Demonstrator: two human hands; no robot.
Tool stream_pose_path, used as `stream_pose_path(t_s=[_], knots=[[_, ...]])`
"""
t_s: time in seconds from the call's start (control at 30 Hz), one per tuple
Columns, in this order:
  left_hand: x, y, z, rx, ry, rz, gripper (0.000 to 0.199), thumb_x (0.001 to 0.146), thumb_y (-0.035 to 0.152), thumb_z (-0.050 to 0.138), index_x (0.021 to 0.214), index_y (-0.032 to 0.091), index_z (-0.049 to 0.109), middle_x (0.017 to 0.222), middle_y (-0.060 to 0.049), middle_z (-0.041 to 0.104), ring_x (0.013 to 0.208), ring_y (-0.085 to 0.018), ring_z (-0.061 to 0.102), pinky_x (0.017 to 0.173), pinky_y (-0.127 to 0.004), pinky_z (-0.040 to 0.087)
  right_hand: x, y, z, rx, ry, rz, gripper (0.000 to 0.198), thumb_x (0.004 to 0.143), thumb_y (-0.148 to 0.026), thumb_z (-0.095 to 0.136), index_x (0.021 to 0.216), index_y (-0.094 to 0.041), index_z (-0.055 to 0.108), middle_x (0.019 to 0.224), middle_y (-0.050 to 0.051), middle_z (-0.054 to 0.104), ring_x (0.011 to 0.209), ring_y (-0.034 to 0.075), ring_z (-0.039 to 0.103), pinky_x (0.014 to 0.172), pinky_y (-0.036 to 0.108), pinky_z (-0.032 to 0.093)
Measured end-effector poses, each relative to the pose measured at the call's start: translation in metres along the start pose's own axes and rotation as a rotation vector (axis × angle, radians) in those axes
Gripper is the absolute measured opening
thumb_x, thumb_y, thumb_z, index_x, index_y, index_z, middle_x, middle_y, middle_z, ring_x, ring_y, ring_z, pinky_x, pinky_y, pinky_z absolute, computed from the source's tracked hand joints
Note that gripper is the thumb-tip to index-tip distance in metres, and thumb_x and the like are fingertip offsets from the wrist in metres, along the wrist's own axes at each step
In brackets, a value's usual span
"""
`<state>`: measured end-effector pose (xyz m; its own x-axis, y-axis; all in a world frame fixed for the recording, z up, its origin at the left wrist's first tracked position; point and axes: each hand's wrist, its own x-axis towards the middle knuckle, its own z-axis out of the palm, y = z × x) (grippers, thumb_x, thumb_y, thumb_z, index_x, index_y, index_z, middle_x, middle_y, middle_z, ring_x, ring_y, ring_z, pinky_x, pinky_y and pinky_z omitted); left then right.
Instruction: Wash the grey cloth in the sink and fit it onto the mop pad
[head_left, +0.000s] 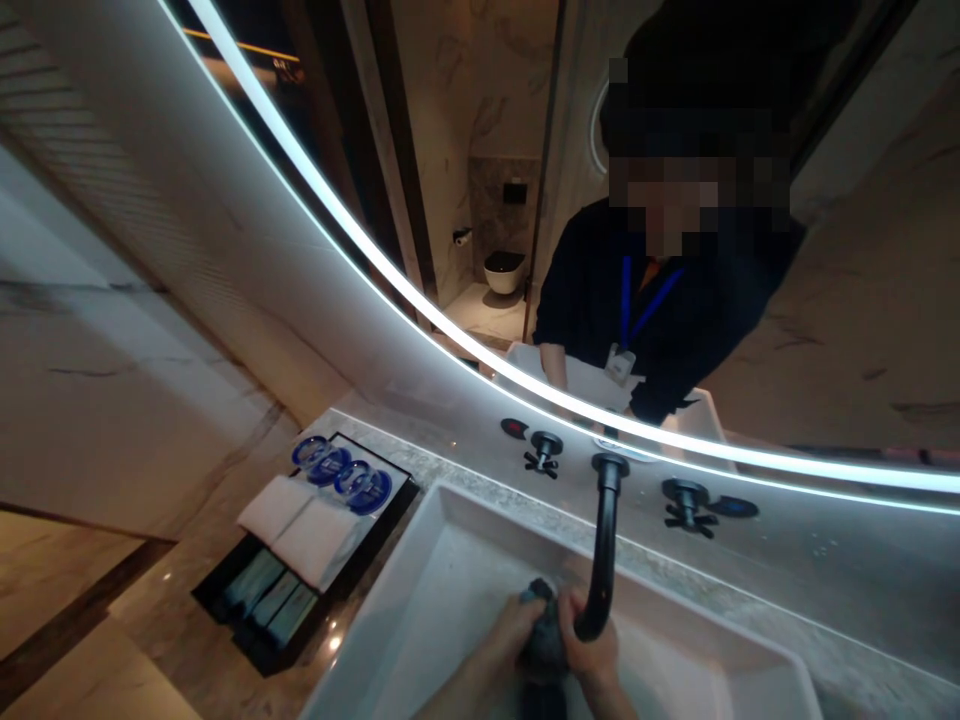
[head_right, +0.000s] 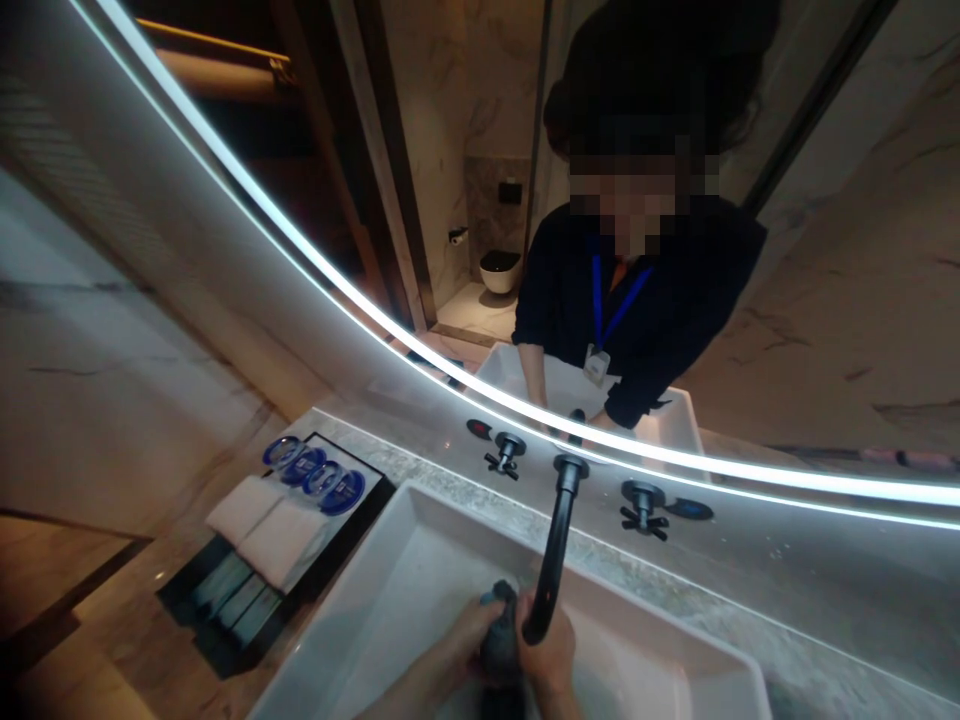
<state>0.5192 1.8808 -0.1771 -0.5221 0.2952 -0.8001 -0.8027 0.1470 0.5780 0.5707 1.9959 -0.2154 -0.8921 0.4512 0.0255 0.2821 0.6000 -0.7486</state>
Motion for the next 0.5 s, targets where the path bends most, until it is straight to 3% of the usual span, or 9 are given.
stream_pose_path(t_s=[0.1, 0.17, 0.2, 0.27, 0.37, 0.5], knots=[[-0.009, 0.006, -0.022, 0.246, 0.105, 0.15, 0.006, 0.061, 0.02, 0.069, 0.06, 0.018, 0.063, 0.077, -0.005, 0.069, 0.1, -0.034, 0.062, 0.094, -0.044, 0.044, 0.0, 0.01, -0.01, -0.006, -0.056, -0.037, 0.044, 0.084, -0.059, 0.044, 0.077, -0.023, 0.069, 0.073, 0.006, 0.069, 0.075, 0.024, 0.066, 0.07, 0.033, 0.053], [-0.018, 0.009, -0.033, 0.525, 0.205, 0.309, 0.004, 0.062, 0.018, 0.067, 0.059, 0.017, 0.065, 0.099, -0.011, 0.069, 0.112, -0.034, 0.056, 0.102, -0.042, 0.038, -0.002, 0.016, -0.016, -0.001, -0.081, -0.079, 0.042, 0.082, -0.055, 0.047, 0.092, -0.021, 0.069, 0.088, 0.01, 0.071, 0.088, 0.028, 0.066, 0.079, 0.037, 0.054], [-0.022, 0.009, -0.036, 0.677, 0.272, 0.393, 0.006, 0.065, 0.019, 0.064, 0.067, 0.016, 0.069, 0.114, -0.014, 0.066, 0.119, -0.034, 0.052, 0.105, -0.041, 0.036, -0.005, 0.019, -0.017, -0.013, -0.076, -0.068, 0.044, 0.08, -0.054, 0.048, 0.1, -0.02, 0.068, 0.097, 0.013, 0.071, 0.096, 0.03, 0.065, 0.084, 0.039, 0.053], [-0.026, 0.006, -0.037, 0.878, 0.392, 0.521, 0.032, 0.071, 0.019, 0.058, 0.1, 0.012, 0.07, 0.138, -0.017, 0.051, 0.131, -0.032, 0.042, 0.111, -0.039, 0.031, -0.011, 0.022, -0.018, -0.044, -0.06, 0.027, 0.052, 0.078, -0.053, 0.05, 0.114, -0.017, 0.063, 0.114, 0.017, 0.067, 0.109, 0.033, 0.061, 0.092, 0.043, 0.05], [-0.018, -0.007, -0.026, 0.779, 0.395, 0.505, 0.062, 0.077, 0.02, 0.051, 0.137, 0.004, 0.044, 0.148, -0.021, 0.04, 0.138, -0.027, 0.035, 0.115, -0.035, 0.026, -0.021, 0.024, -0.009, 0.019, -0.158, 0.207, 0.057, 0.073, -0.053, 0.055, 0.116, -0.016, 0.061, 0.116, 0.017, 0.067, 0.11, 0.034, 0.062, 0.092, 0.042, 0.05], [-0.003, -0.029, -0.014, 0.446, 0.271, 0.389, 0.073, 0.078, 0.021, 0.049, 0.145, 0.0, 0.027, 0.152, -0.02, 0.035, 0.141, -0.023, 0.033, 0.117, -0.031, 0.024, -0.021, 0.022, -0.003, 0.165, -0.306, 0.32, 0.035, 0.064, -0.042, 0.059, 0.09, -0.02, 0.066, 0.09, 0.01, 0.075, 0.088, 0.033, 0.069, 0.077, 0.04, 0.054]])
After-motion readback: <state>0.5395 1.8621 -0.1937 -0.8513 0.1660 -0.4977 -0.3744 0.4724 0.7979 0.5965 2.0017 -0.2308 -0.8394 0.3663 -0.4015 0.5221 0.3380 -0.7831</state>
